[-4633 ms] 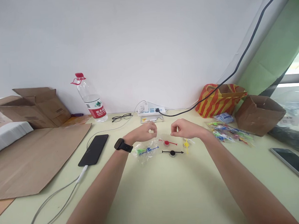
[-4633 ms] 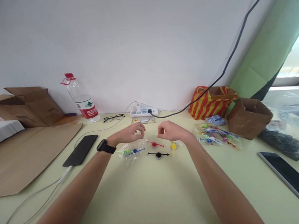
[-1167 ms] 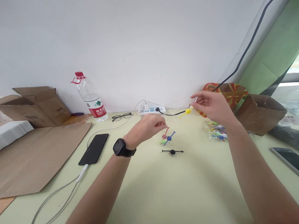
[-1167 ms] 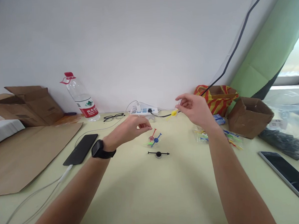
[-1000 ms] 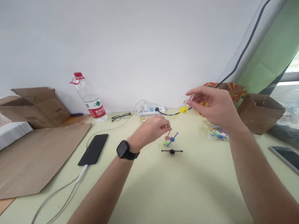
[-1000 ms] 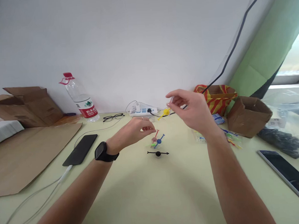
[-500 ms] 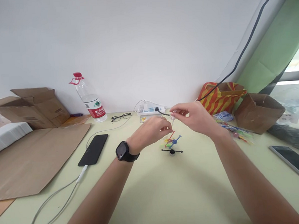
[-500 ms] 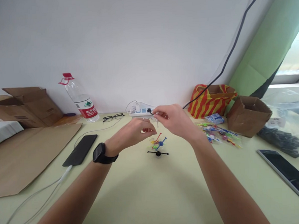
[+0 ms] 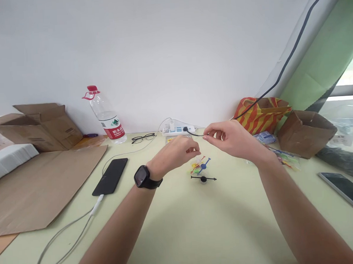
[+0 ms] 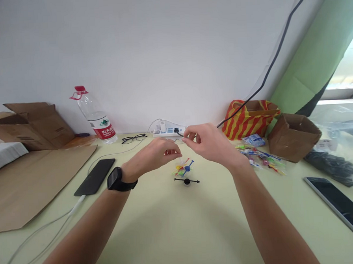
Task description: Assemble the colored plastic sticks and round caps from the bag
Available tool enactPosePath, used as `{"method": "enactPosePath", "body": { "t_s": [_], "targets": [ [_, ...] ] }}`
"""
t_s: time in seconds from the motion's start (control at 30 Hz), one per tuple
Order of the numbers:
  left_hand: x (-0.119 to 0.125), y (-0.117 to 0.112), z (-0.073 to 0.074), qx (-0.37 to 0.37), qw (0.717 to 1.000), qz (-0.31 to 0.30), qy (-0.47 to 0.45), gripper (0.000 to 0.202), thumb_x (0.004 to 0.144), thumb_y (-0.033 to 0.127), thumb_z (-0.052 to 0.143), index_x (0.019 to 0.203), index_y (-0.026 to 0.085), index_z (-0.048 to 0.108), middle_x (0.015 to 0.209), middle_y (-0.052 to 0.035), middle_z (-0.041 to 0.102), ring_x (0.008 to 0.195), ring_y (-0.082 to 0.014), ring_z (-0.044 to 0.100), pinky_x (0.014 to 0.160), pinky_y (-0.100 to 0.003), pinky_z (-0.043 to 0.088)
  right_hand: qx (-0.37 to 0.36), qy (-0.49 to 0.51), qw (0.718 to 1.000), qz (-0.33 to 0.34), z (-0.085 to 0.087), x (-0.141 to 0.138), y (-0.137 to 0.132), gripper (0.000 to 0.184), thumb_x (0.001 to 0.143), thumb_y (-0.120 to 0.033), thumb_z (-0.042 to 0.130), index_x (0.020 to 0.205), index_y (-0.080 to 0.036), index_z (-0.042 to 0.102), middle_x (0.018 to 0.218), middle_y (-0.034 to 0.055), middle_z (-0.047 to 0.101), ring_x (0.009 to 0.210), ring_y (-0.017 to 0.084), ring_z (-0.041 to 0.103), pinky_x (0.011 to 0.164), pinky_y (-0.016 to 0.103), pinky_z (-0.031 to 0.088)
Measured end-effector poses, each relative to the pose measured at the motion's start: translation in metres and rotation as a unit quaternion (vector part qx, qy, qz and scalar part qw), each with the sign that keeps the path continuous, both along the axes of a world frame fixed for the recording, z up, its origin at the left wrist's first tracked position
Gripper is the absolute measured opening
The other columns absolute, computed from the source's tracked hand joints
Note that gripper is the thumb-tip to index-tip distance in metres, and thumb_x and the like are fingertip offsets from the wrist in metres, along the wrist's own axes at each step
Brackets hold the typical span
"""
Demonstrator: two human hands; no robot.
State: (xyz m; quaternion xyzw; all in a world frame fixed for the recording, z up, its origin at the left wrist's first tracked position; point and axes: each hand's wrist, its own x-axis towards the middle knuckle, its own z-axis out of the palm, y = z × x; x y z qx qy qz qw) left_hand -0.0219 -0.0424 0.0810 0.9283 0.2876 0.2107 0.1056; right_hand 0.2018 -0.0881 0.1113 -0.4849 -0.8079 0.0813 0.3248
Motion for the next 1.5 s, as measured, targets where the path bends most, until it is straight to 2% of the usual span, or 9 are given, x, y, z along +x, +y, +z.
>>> {"method": "enactPosePath", "body": {
  "t_s": [0.13,0.23,0.37,0.57,0.77,0.93,1.07,1.27,1.5],
  "targets": [
    [-0.014,0.01,0.002,0.01,1.0,0.028,-0.007,0.02,0.095,0.027,0.06,0.084,0.021,0.076,0.076,-0.0019,0.072,0.068,-0.0156,0.061,0.066,-0.029,0.042,-0.108,-0.05,0.988,0.094,-0.001,-0.003,-0.002,0.018,0.093,-0.031,0.059,0.088,-0.023,0.074,0.079,0.0009,0.071,0.067,0.015,0.06,0.06,0.026,0.042],
    [-0.025,0.019,0.002,0.01,0.998,0.068,-0.013,0.02,0.094,0.028,0.062,0.081,0.021,0.076,0.076,-0.0024,0.072,0.067,-0.0158,0.061,0.065,-0.029,0.042,-0.228,-0.133,0.949,0.171,-0.017,-0.012,0.004,0.014,0.088,-0.025,0.063,0.095,-0.022,0.074,0.096,0.0038,0.073,0.077,0.017,0.065,0.063,0.026,0.044],
    [-0.034,0.027,0.0,0.016,0.995,0.099,-0.017,0.02,0.093,0.03,0.063,0.083,0.021,0.078,0.078,-0.0032,0.073,0.07,-0.0163,0.062,0.063,-0.028,0.042,-0.294,-0.21,0.922,0.139,-0.051,-0.031,0.018,0.025,0.083,-0.021,0.065,0.108,-0.022,0.067,0.116,0.0068,0.069,0.082,0.018,0.064,0.059,0.024,0.041],
    [-0.037,0.032,-0.004,0.028,0.994,0.1,-0.026,0.022,0.093,0.031,0.061,0.084,0.02,0.078,0.078,-0.004,0.073,0.069,-0.0157,0.062,0.063,-0.028,0.042,-0.329,-0.216,0.902,0.177,-0.082,-0.043,0.033,0.033,0.075,-0.007,0.061,0.105,-0.021,0.064,0.098,0.0038,0.07,0.074,0.016,0.062,0.051,0.022,0.038],
    [-0.035,0.03,-0.005,0.034,0.995,0.089,-0.037,0.022,0.093,0.031,0.062,0.085,0.019,0.078,0.077,-0.004,0.073,0.069,-0.0157,0.062,0.065,-0.027,0.043,-0.25,-0.037,0.947,0.2,-0.056,-0.023,0.034,0.025,0.082,-0.014,0.063,0.106,-0.02,0.069,0.083,0.0014,0.07,0.071,0.016,0.063,0.063,0.025,0.047],
    [-0.021,0.024,-0.007,0.038,0.997,0.045,-0.044,0.022,0.096,0.029,0.06,0.089,0.02,0.079,0.081,-0.0043,0.074,0.072,-0.0161,0.064,0.069,-0.028,0.044,0.0,0.133,0.989,0.069,-0.016,0.001,0.021,0.014,0.092,-0.031,0.061,0.095,-0.019,0.069,0.085,0.0038,0.071,0.076,0.018,0.064,0.069,0.029,0.05],
    [-0.006,0.015,-0.011,0.05,0.998,0.017,-0.036,0.025,0.099,0.026,0.056,0.091,0.02,0.079,0.089,-0.0059,0.073,0.078,-0.0167,0.065,0.069,-0.028,0.044,0.12,0.11,0.987,-0.012,-0.005,0.005,0.011,0.013,0.097,-0.027,0.055,0.101,-0.022,0.067,0.098,0.0057,0.073,0.081,0.019,0.065,0.069,0.03,0.048],
    [0.004,0.004,-0.011,0.071,0.997,0.017,0.0,0.024,0.1,0.028,0.055,0.093,0.022,0.077,0.089,-0.0035,0.072,0.078,-0.0159,0.063,0.066,-0.027,0.04,0.071,-0.128,0.989,0.023,-0.015,-0.004,0.01,0.022,0.097,-0.013,0.047,0.105,-0.023,0.064,0.098,0.0066,0.072,0.095,0.024,0.062,0.077,0.033,0.042],
    [0.002,0.002,-0.002,0.08,0.996,0.01,0.023,0.023,0.099,0.028,0.057,0.087,0.021,0.075,0.084,-0.0028,0.072,0.071,-0.0151,0.061,0.061,-0.029,0.034,-0.052,-0.116,0.991,0.038,-0.018,-0.001,0.011,0.017,0.097,-0.019,0.048,0.095,-0.025,0.064,0.087,-0.0003,0.07,0.073,0.016,0.06,0.064,0.028,0.038]
  ]
}}
